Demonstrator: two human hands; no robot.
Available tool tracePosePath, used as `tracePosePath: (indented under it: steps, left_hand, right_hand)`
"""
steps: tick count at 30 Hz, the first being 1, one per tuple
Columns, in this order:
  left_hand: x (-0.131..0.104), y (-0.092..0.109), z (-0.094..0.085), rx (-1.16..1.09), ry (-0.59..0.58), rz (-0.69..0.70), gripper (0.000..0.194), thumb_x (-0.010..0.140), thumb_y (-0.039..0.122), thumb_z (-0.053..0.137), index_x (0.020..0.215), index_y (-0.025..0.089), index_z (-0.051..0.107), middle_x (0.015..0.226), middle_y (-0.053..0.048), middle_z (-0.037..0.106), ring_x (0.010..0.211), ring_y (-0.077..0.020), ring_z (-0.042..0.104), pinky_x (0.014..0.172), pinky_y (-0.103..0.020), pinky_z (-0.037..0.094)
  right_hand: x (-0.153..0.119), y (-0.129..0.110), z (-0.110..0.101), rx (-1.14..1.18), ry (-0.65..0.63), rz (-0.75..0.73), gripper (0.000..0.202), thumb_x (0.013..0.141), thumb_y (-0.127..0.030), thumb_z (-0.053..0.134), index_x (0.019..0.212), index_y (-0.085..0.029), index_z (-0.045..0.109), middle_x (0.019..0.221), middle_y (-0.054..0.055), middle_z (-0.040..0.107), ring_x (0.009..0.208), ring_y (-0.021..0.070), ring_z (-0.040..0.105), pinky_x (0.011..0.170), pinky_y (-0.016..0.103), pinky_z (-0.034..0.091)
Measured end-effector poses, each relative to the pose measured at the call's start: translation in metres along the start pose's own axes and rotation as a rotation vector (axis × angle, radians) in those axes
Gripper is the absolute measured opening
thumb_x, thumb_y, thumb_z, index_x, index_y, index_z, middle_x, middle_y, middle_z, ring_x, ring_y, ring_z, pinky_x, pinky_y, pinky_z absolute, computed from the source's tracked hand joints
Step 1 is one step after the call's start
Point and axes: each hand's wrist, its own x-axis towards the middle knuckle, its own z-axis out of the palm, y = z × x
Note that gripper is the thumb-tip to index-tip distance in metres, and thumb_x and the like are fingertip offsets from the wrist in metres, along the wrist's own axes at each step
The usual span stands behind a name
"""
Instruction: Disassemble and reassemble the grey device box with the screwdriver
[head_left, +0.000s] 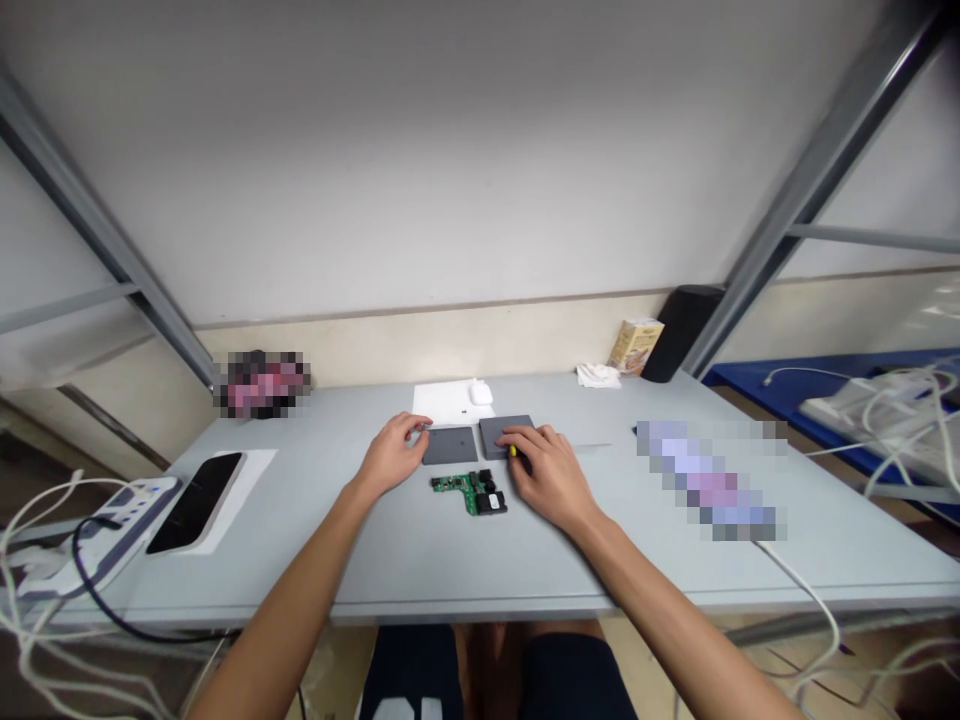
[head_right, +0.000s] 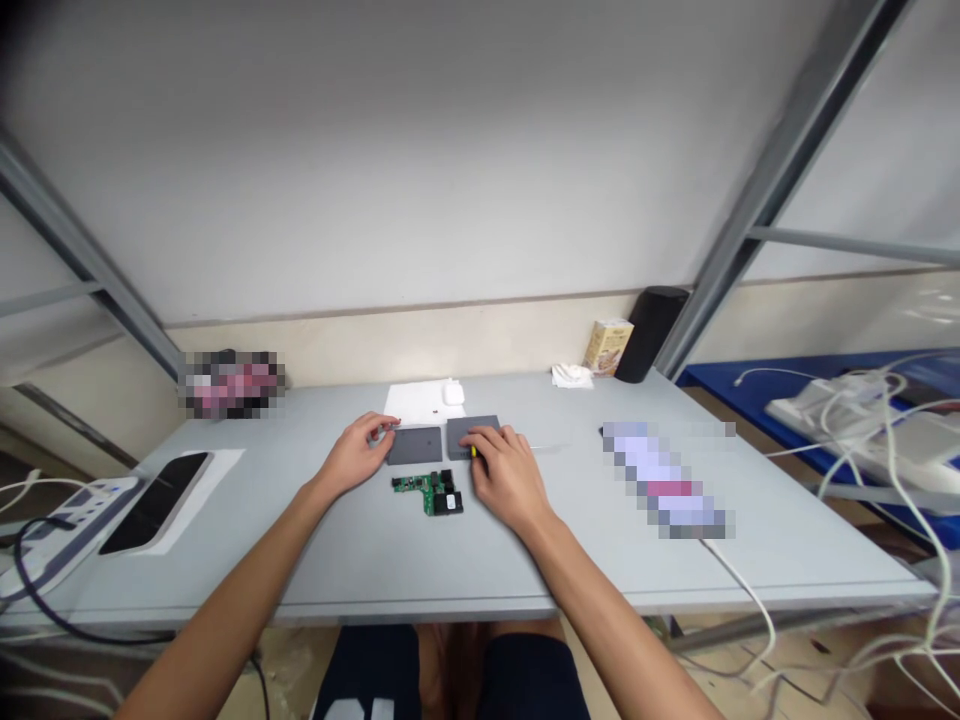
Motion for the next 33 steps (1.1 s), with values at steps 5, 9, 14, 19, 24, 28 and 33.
tracePosePath:
  steps: [5,9,14,19,24,28,33]
  left_hand:
    - [-0.0003,0.0003,-0.0005,-0.009,-0.011,0.006,0.025,0.097,0.029,0.056,0.114,0.023,0.074,0.109,-0.007,0.071,0.099,-0.0225,0.066,0.092,-0.036,0.052]
    - [-0.0004,0.0004,-0.0004,-0.018,-0.009,0.013,0.027,0.101,0.033,0.053,0.114,0.022,0.074,0.110,-0.008,0.071,0.099,-0.0229,0.066,0.092,-0.037,0.053]
    - [-0.0002,-0.0016,0.0009,-0.020,-0.020,0.012,0.028,0.102,0.034,0.051,0.114,0.023,0.074,0.109,-0.007,0.071,0.095,-0.0220,0.065,0.087,-0.035,0.053]
    - [-0.0008,-0.0009,0.0010,-0.030,-0.026,0.007,0.027,0.101,0.031,0.051,0.114,0.023,0.073,0.110,-0.007,0.070,0.093,-0.0210,0.064,0.085,-0.034,0.052]
    - [-0.0007,0.0007,0.0002,-0.035,-0.032,0.005,0.027,0.101,0.030,0.050,0.113,0.023,0.073,0.109,-0.006,0.070,0.090,-0.0202,0.063,0.085,-0.034,0.051]
    - [-0.0005,0.0003,0.0004,-0.044,-0.033,0.006,0.027,0.101,0.030,0.050,0.114,0.023,0.073,0.110,-0.007,0.069,0.090,-0.0201,0.063,0.085,-0.034,0.051]
    - [-0.0006,-0.0011,0.0013,-0.055,-0.038,0.020,0.028,0.101,0.030,0.049,0.113,0.022,0.073,0.108,-0.007,0.069,0.087,-0.0197,0.062,0.082,-0.034,0.051]
  right_hand:
    - [0.0001,0.0007,0.0005,-0.003,-0.009,0.003,0.032,0.093,-0.012,0.054,0.117,-0.025,0.071,0.128,0.005,0.073,0.105,0.0262,0.058,0.089,0.042,0.044]
    - [0.0001,0.0006,0.0008,0.003,-0.006,0.005,0.032,0.094,-0.012,0.054,0.116,-0.025,0.071,0.128,0.005,0.073,0.104,0.0259,0.058,0.088,0.041,0.044]
    - [0.0005,-0.0005,-0.0003,0.017,-0.016,0.019,0.031,0.094,-0.013,0.053,0.116,-0.026,0.071,0.128,0.004,0.073,0.105,0.0265,0.057,0.089,0.042,0.043]
    - [0.0007,-0.0001,-0.0004,0.029,-0.021,0.020,0.031,0.094,-0.012,0.053,0.116,-0.025,0.071,0.129,0.005,0.073,0.105,0.0270,0.057,0.089,0.042,0.042]
    - [0.0013,-0.0002,-0.0004,0.036,-0.016,0.015,0.031,0.094,-0.012,0.053,0.116,-0.025,0.071,0.128,0.005,0.073,0.105,0.0274,0.058,0.088,0.043,0.043]
    - [0.0016,0.0003,-0.0002,0.032,-0.016,0.011,0.031,0.095,-0.013,0.053,0.116,-0.025,0.072,0.128,0.006,0.073,0.104,0.0278,0.058,0.089,0.043,0.044]
    - [0.0010,0.0008,0.0000,0.015,-0.005,0.015,0.030,0.094,-0.013,0.054,0.114,-0.025,0.073,0.128,0.006,0.074,0.105,0.0274,0.059,0.089,0.043,0.044]
